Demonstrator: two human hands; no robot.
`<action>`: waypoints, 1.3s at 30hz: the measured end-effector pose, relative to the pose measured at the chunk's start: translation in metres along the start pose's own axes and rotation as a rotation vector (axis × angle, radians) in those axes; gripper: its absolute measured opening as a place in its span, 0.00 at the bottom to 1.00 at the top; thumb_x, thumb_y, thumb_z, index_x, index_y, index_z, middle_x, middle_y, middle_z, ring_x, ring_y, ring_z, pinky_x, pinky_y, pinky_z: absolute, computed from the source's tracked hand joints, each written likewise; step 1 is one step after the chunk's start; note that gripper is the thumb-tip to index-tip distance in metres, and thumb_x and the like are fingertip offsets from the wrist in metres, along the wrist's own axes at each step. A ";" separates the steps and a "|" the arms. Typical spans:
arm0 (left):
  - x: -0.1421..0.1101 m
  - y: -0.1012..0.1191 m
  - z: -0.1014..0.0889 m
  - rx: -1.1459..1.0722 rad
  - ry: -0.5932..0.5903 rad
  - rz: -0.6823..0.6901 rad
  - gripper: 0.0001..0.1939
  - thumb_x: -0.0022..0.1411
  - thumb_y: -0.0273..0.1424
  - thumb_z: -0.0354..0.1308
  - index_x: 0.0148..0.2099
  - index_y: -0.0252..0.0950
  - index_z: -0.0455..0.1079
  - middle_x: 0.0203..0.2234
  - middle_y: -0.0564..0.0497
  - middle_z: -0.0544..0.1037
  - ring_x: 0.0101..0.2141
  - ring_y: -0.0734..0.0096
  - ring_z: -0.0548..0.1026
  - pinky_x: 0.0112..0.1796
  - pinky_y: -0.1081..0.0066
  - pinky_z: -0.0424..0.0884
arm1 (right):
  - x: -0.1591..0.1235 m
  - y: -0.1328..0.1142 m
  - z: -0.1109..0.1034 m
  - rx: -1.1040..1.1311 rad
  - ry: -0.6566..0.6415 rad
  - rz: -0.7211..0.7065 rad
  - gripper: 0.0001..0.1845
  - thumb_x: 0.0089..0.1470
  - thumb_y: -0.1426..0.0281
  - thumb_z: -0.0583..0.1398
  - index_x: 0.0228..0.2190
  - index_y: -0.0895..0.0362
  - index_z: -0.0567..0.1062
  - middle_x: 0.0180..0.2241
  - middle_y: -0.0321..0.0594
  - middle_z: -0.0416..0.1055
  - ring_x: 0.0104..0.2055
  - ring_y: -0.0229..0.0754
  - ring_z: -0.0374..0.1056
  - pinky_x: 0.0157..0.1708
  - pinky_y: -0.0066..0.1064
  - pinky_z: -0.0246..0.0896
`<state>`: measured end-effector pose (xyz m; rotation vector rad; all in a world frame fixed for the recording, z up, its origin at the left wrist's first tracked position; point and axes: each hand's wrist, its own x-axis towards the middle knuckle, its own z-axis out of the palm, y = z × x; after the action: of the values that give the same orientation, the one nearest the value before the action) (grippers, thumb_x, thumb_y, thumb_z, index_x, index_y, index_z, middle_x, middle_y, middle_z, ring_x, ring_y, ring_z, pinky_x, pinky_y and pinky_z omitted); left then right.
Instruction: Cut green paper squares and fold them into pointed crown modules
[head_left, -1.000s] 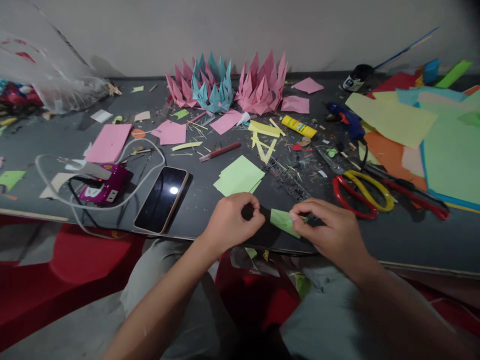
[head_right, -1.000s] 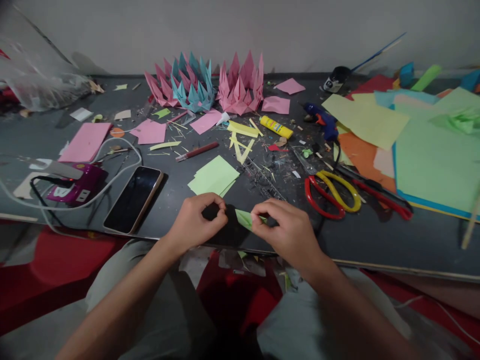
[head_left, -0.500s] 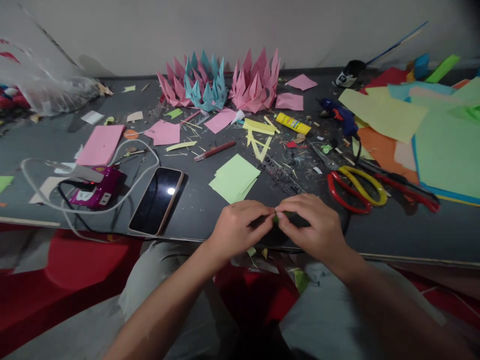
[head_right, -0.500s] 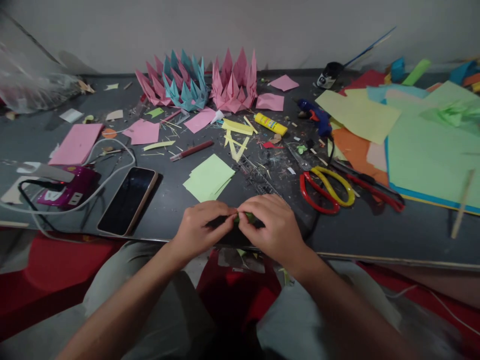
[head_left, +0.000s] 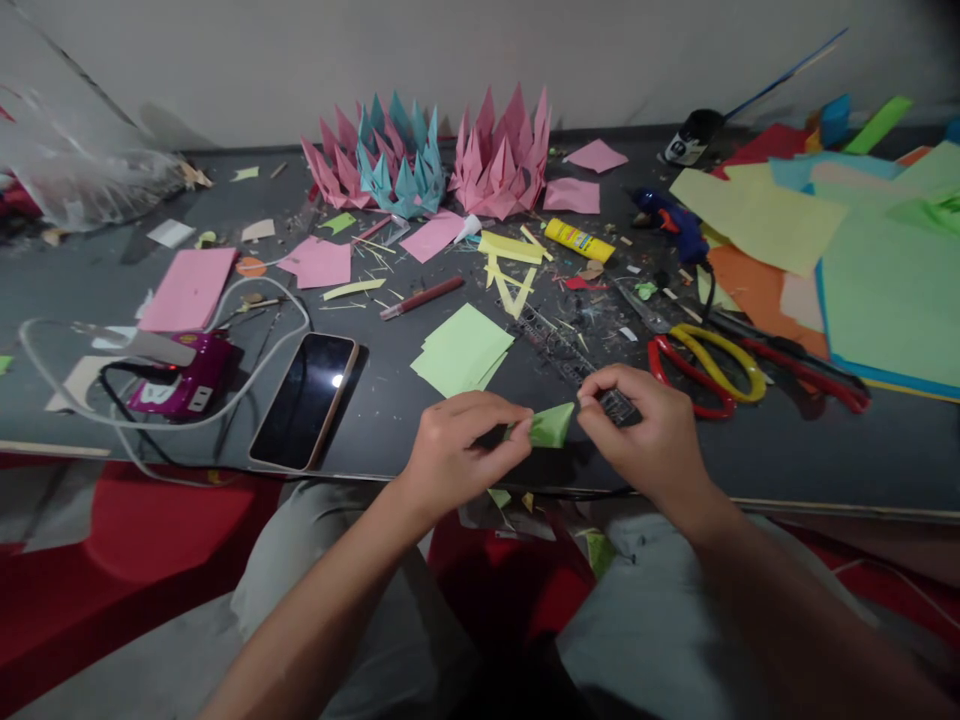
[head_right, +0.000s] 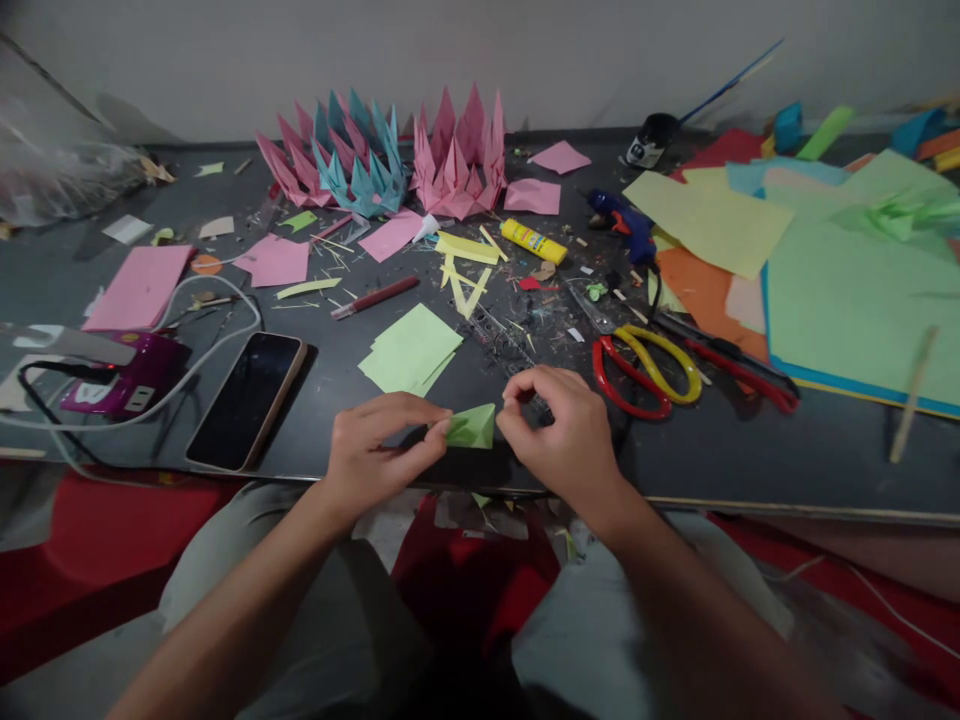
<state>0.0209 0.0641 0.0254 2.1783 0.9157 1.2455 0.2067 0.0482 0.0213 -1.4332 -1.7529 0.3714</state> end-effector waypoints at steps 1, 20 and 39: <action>0.000 0.000 -0.001 -0.007 -0.014 -0.033 0.03 0.55 0.23 0.57 0.31 0.34 0.71 0.25 0.49 0.78 0.27 0.75 0.75 0.30 0.77 0.71 | 0.000 0.001 -0.001 0.050 -0.019 0.038 0.06 0.47 0.77 0.55 0.25 0.54 0.67 0.25 0.35 0.69 0.30 0.40 0.66 0.32 0.32 0.60; 0.004 -0.001 -0.001 -0.154 0.013 -0.426 0.04 0.57 0.28 0.55 0.31 0.35 0.70 0.23 0.53 0.74 0.25 0.77 0.71 0.28 0.78 0.67 | -0.001 -0.003 0.007 0.393 -0.137 0.225 0.04 0.48 0.68 0.61 0.30 0.54 0.73 0.28 0.35 0.72 0.29 0.37 0.68 0.29 0.27 0.65; -0.001 0.000 0.003 -0.007 -0.175 -0.177 0.04 0.54 0.24 0.53 0.31 0.35 0.69 0.25 0.52 0.74 0.29 0.74 0.72 0.32 0.74 0.67 | -0.006 -0.010 0.012 0.085 -0.184 -0.237 0.05 0.52 0.77 0.57 0.29 0.54 0.69 0.28 0.36 0.73 0.31 0.36 0.69 0.33 0.26 0.63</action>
<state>0.0234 0.0634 0.0231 2.1100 1.0037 0.9583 0.1916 0.0431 0.0180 -1.1459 -2.0050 0.4568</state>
